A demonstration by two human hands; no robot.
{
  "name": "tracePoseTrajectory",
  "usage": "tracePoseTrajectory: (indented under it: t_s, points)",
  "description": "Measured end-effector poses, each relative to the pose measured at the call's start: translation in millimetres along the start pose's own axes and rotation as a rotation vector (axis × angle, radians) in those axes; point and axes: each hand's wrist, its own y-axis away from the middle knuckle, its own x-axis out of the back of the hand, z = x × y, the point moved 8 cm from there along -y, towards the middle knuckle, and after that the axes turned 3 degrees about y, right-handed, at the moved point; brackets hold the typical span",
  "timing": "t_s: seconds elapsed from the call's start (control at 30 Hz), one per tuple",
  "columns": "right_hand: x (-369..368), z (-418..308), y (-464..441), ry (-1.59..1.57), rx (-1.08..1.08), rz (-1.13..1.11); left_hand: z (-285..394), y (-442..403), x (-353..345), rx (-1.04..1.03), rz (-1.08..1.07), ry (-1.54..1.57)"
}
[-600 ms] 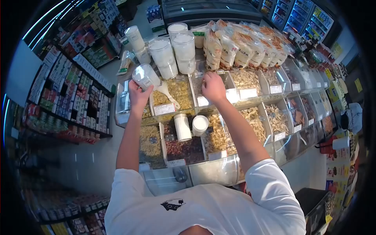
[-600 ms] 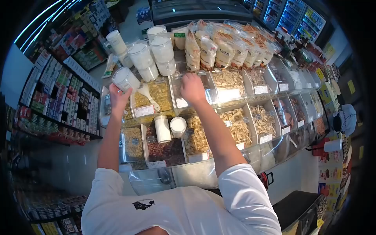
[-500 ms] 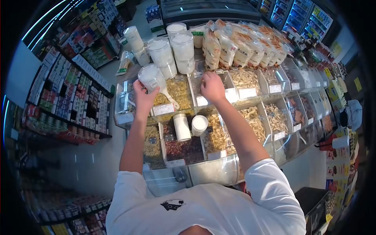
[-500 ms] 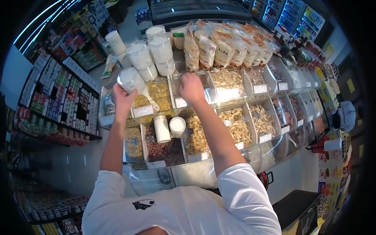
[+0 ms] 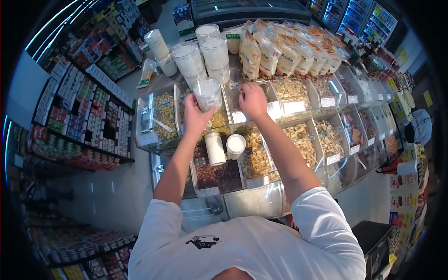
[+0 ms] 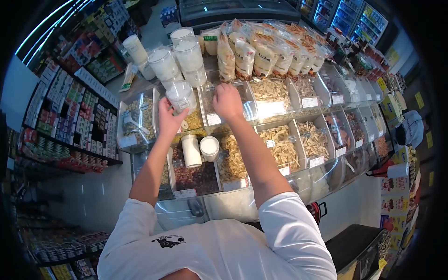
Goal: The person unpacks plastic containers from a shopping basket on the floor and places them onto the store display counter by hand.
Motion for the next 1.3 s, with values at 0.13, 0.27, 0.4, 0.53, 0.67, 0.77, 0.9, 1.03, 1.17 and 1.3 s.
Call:
tracePoseTrajectory:
  t_s: [0.13,0.27,0.4,0.53,0.67,0.77,0.9,1.03,1.17,1.3]
  points:
    - [4.4,1.5,0.4,-0.015,-0.028,0.039,15.1,-9.9,-34.7,0.078,-0.045,0.012]
    - [2.1,5.5,-0.8,-0.024,-0.023,0.048,7.0,-20.7,-53.2,0.030,-0.057,0.002]
    - [3.9,3.7,1.3,-0.016,-0.009,0.066,0.7,-20.4,-57.3,-0.022,-0.089,0.088]
    - [2.1,4.2,0.6,-0.006,-0.003,0.052,27.3,-3.7,-42.7,-0.048,-0.071,-0.359]
    - [-1.8,7.2,0.1,0.000,0.002,0.056,52.9,55.1,-6.6,0.141,-0.021,-0.441]
    - [-1.5,6.7,-0.9,0.004,-0.003,0.029,31.5,102.7,9.1,0.437,-0.165,-0.669]
    - [-1.2,0.8,1.5,0.005,0.039,0.059,1.1,125.9,-5.0,0.458,-0.251,-0.853]
    - [0.2,-0.7,0.0,0.017,0.025,0.066,-24.7,131.7,-1.4,0.586,-0.331,-0.706]
    - [-1.0,0.5,-4.9,0.053,0.009,0.045,-50.8,161.7,30.4,0.610,-0.282,-0.207]
    - [-2.6,-0.1,-0.4,0.060,0.025,0.063,66.2,88.4,91.7,0.295,0.016,0.190]
